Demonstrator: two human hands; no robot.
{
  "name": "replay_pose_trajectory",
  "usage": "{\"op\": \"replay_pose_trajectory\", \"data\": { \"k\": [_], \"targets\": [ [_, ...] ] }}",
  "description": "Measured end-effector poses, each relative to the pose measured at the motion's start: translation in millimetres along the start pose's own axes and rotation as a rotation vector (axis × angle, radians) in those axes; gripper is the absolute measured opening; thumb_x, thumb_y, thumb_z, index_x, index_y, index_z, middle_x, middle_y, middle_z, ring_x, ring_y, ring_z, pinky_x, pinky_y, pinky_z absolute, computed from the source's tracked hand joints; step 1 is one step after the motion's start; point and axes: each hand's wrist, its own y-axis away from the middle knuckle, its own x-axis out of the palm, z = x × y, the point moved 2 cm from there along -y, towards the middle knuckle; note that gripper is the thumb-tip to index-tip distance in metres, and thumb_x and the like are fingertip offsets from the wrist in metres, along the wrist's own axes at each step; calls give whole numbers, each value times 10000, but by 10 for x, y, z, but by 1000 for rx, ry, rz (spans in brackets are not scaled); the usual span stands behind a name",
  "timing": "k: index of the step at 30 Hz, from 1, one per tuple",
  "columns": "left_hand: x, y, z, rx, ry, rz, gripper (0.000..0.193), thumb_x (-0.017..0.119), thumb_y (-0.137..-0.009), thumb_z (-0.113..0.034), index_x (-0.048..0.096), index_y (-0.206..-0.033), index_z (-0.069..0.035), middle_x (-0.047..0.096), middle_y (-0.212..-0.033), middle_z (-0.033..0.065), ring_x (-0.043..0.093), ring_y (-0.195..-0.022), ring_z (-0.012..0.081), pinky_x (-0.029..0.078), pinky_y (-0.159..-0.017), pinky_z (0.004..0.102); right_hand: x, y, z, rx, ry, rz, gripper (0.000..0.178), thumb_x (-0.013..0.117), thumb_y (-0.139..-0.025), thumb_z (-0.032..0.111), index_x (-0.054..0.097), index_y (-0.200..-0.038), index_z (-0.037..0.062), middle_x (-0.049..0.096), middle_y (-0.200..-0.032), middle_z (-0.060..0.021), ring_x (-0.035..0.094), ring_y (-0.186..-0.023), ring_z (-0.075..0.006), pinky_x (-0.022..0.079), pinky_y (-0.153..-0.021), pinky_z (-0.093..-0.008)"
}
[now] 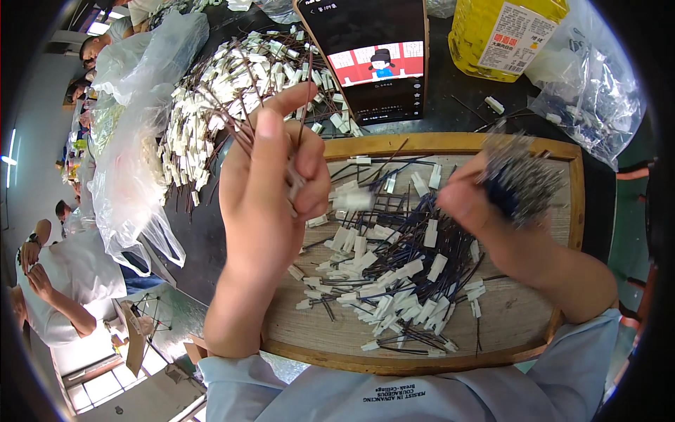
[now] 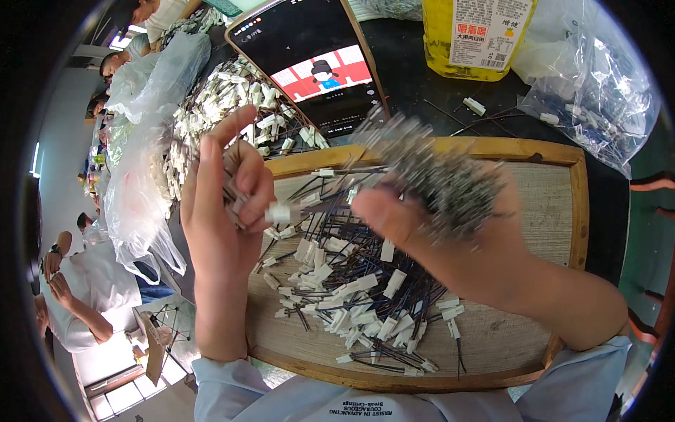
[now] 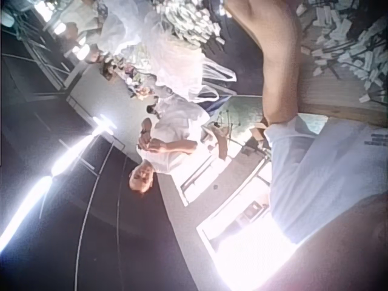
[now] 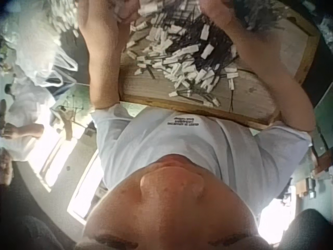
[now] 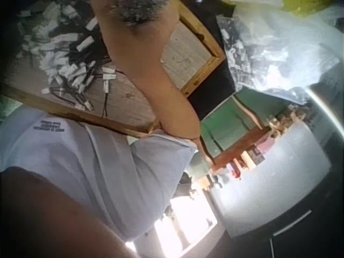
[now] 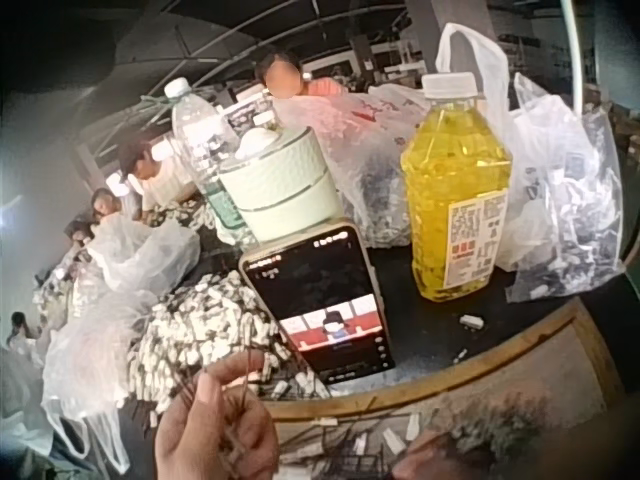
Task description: The person assembles small electrical connectors and wires by hand at a workshop table.
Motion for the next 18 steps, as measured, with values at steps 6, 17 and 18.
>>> {"op": "replay_pose_trajectory", "data": {
  "k": [6,17,18],
  "targets": [
    [-191,-99,136,-355,563,186,187,362,-962,-235,481,-947,-91,455,-770,22,353,-504,84,258,-399,199,72,-66,82,-264,129,96,95,604,-858,78,576,-925,18,583,-829,-32,529,-755,-86,428,-672,-234],
    [24,9,201,-404,512,171,267,337,-990,-323,463,-979,-88,534,-812,71,492,-548,130,404,-432,200,64,-9,25,-60,-77,4,98,629,-833,54,577,-900,6,555,-682,16,482,-577,-28,371,-497,-194],
    [47,38,199,-429,508,249,285,327,-992,-333,455,-991,-79,528,-745,66,458,-465,115,373,-382,190,44,-14,20,-30,5,17,87,640,-824,56,593,-881,11,561,-678,26,481,-574,-17,369,-491,-184]
  ]
}}
